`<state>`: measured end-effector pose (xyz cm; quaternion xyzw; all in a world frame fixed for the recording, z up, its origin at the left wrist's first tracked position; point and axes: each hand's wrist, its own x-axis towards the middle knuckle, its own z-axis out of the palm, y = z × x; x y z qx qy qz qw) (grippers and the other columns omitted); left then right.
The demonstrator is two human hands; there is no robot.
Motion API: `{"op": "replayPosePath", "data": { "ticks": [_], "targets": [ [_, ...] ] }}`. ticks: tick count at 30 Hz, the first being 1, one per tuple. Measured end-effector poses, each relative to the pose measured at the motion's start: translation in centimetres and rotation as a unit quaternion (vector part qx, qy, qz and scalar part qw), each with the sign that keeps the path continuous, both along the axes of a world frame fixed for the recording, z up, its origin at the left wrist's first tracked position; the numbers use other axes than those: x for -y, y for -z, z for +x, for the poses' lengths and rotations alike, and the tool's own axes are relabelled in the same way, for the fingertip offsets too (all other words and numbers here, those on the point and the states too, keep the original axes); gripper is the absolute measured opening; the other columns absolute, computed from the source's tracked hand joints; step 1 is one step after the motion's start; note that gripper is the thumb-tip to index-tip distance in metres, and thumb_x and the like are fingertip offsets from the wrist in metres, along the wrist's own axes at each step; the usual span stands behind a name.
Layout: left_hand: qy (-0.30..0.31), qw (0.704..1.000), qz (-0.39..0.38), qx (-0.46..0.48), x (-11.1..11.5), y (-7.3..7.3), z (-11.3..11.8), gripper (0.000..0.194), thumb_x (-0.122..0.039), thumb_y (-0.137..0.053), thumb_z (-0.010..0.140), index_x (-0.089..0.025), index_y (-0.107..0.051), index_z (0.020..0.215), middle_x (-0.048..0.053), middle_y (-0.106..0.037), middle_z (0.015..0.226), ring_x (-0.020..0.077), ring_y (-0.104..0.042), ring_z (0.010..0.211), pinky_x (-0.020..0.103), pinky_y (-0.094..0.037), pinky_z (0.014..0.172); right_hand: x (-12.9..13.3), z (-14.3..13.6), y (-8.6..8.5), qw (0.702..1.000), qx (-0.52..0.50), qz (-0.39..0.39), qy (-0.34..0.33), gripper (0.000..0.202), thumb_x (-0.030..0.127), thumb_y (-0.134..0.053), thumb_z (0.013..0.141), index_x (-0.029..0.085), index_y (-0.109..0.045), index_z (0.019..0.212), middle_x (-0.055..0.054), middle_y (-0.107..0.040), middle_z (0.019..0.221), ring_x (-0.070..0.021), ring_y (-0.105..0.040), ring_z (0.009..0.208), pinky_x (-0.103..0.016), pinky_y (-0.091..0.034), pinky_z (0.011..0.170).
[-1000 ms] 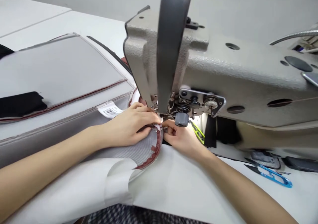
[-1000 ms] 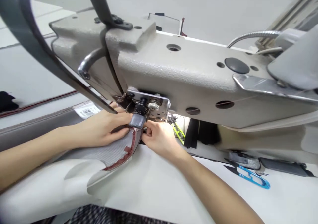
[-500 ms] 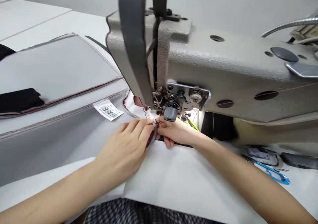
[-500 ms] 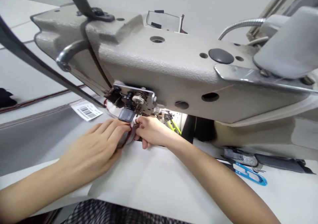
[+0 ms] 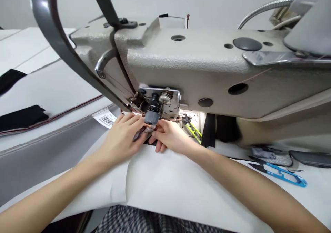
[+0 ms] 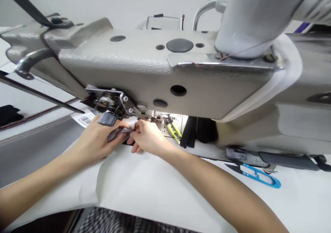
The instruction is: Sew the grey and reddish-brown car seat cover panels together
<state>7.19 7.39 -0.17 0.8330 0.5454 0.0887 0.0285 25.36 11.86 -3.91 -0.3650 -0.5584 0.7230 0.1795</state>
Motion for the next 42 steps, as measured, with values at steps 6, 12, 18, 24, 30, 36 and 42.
{"op": "replayPosePath", "data": {
  "ticks": [6, 12, 18, 24, 30, 36, 42],
  "targets": [
    [0.022, 0.997, 0.072, 0.018, -0.3, 1.1, -0.9, 0.015, -0.014, -0.045, 0.087, -0.021, -0.059, 0.085, 0.005, -0.066, 0.085, 0.0220, -0.058, 0.083, 0.036, -0.040, 0.077, -0.2, 0.0, -0.3, 1.000, 0.003, -0.013, 0.026, 0.014, 0.005, -0.046, 0.087, 0.018, -0.052, 0.084, 0.001, -0.067, 0.077, -0.0077, -0.063, 0.046, -0.017, -0.054, 0.042],
    [0.040, 0.997, 0.065, 0.022, -0.3, 1.4, -1.3, 0.017, -0.013, -0.045, 0.087, -0.021, -0.059, 0.086, 0.004, -0.066, 0.086, 0.0213, -0.057, 0.083, 0.036, -0.040, 0.077, 0.2, 0.1, -0.6, 1.000, 0.027, 0.005, 0.016, 0.016, 0.003, -0.049, 0.081, 0.018, -0.056, 0.081, 0.005, -0.060, 0.061, -0.0086, -0.061, 0.044, -0.016, -0.050, 0.042],
    [0.024, 0.997, 0.074, 0.021, -0.3, 1.3, -1.1, 0.017, -0.016, -0.043, 0.088, -0.021, -0.059, 0.083, 0.003, -0.063, 0.080, 0.0213, -0.057, 0.083, 0.034, -0.040, 0.073, 1.0, -0.2, -0.2, 0.993, 0.034, 0.089, 0.064, 0.012, 0.008, -0.055, 0.082, 0.019, -0.062, 0.082, 0.004, -0.057, 0.069, -0.0073, -0.058, 0.052, -0.018, -0.049, 0.050],
    [-0.003, 0.998, 0.056, 0.007, 0.0, 1.1, -0.2, 0.019, -0.025, -0.044, 0.092, -0.019, -0.061, 0.085, 0.006, -0.066, 0.084, 0.0253, -0.059, 0.089, 0.040, -0.040, 0.081, 0.8, -0.4, 0.6, 0.918, 0.105, 0.367, 0.104, 0.018, 0.006, -0.064, 0.084, 0.017, -0.064, 0.070, 0.002, -0.060, 0.073, -0.0108, -0.055, 0.071, -0.021, -0.040, 0.067],
    [0.071, 0.990, -0.108, 0.055, -0.8, -1.9, -0.6, 0.032, -0.042, -0.047, 0.095, -0.019, -0.062, 0.110, 0.007, -0.067, 0.101, 0.0245, -0.061, 0.093, 0.036, -0.046, 0.080, 0.2, 0.7, 0.2, 0.895, 0.159, 0.413, 0.052, 0.015, 0.007, -0.067, 0.084, 0.017, -0.070, 0.074, 0.000, -0.068, 0.082, -0.0130, -0.061, 0.079, -0.022, -0.041, 0.072],
    [0.180, 0.980, -0.071, 0.046, -1.9, -1.1, -3.1, 0.032, -0.037, -0.044, 0.100, -0.027, -0.064, 0.123, 0.006, -0.064, 0.122, 0.0243, -0.054, 0.108, 0.038, -0.041, 0.094, 1.2, 0.9, 0.1, 0.858, 0.248, 0.448, 0.035, 0.017, 0.014, -0.061, 0.091, 0.020, -0.074, 0.082, 0.000, -0.071, 0.084, -0.0135, -0.063, 0.076, -0.023, -0.040, 0.068],
    [0.212, 0.973, 0.019, 0.091, -1.9, 1.9, -3.0, 0.030, -0.034, -0.040, 0.100, -0.020, -0.067, 0.104, 0.003, -0.071, 0.114, 0.0230, -0.053, 0.114, 0.039, -0.033, 0.100, 2.7, 0.8, 1.2, 0.797, 0.256, 0.543, 0.070, 0.021, 0.015, -0.056, 0.093, 0.022, -0.074, 0.086, 0.001, -0.071, 0.085, -0.0128, -0.062, 0.077, -0.023, -0.040, 0.068]
  ]
}}
